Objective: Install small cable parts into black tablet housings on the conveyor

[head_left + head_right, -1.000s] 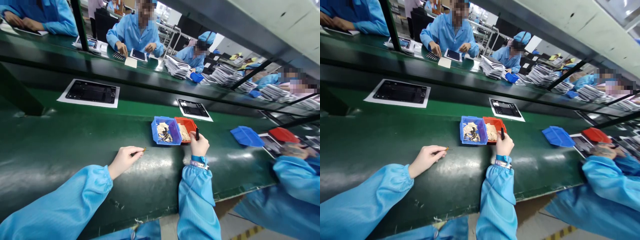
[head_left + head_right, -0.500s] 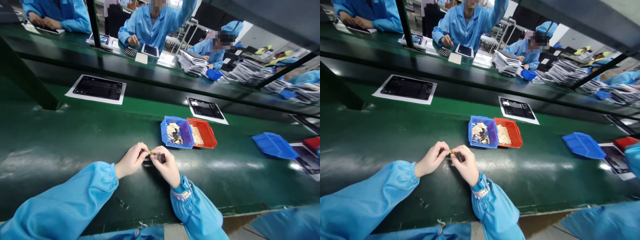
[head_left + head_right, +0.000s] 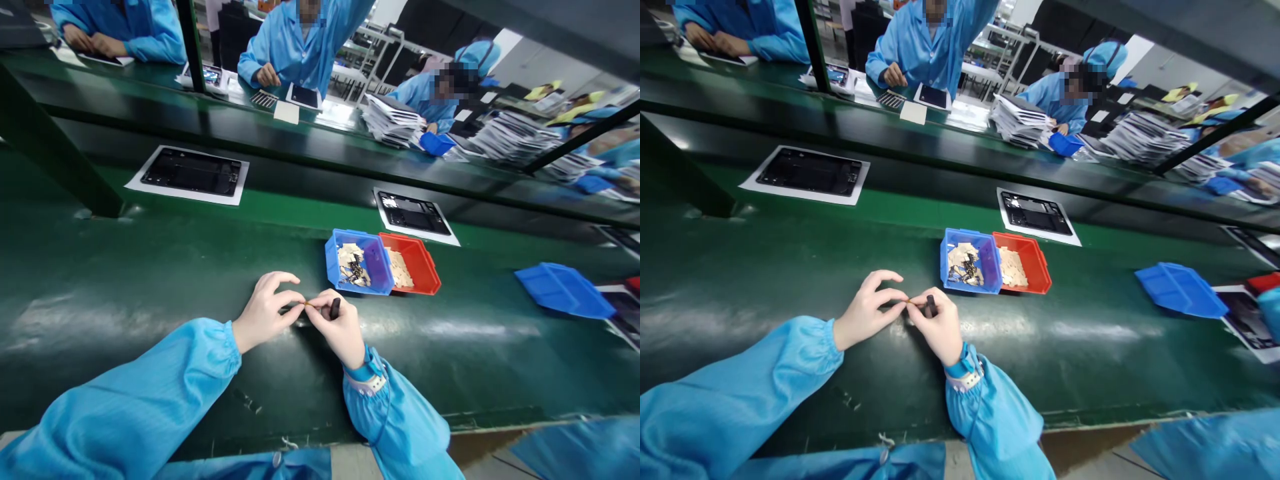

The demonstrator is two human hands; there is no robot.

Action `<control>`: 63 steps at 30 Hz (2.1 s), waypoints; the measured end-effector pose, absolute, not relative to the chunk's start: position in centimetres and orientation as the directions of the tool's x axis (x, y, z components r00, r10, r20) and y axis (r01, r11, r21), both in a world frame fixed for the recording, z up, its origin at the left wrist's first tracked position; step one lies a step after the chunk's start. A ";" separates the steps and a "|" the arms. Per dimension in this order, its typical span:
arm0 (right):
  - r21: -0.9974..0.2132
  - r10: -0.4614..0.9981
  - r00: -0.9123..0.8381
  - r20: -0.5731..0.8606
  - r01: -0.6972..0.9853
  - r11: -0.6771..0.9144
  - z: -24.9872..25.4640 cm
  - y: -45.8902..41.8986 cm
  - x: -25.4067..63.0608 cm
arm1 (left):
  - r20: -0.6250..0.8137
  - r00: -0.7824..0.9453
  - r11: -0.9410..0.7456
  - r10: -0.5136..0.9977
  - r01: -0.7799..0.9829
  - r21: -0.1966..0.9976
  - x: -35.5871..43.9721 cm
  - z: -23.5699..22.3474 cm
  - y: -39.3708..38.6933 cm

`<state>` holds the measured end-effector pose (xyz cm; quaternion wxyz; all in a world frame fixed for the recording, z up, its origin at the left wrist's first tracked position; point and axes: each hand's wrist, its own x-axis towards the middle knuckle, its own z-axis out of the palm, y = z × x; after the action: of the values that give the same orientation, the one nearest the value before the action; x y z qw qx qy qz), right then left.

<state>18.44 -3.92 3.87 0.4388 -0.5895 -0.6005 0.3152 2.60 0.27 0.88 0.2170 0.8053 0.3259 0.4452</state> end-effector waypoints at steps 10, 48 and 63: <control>-0.788 0.958 -0.015 0.286 0.566 0.244 3.3 -4.0 18.3 | 0.584 0.380 -0.695 0.717 0.452 0.559 2.5 1.0 0.2; -0.956 0.786 -0.617 0.046 -0.254 -0.144 0.5 -6.0 29.0 | 0.486 0.650 -0.747 0.585 0.198 0.634 13.0 10.7 1.2; -0.997 0.762 -0.646 0.048 -0.081 -0.007 5.0 -5.2 17.4 | 0.454 0.673 -0.638 0.585 0.035 0.770 -0.8 3.9 -4.6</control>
<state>17.42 -5.19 5.00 0.3216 -0.2713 -0.6271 0.6555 -0.82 -4.61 3.90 0.3826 0.8307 0.1865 0.3589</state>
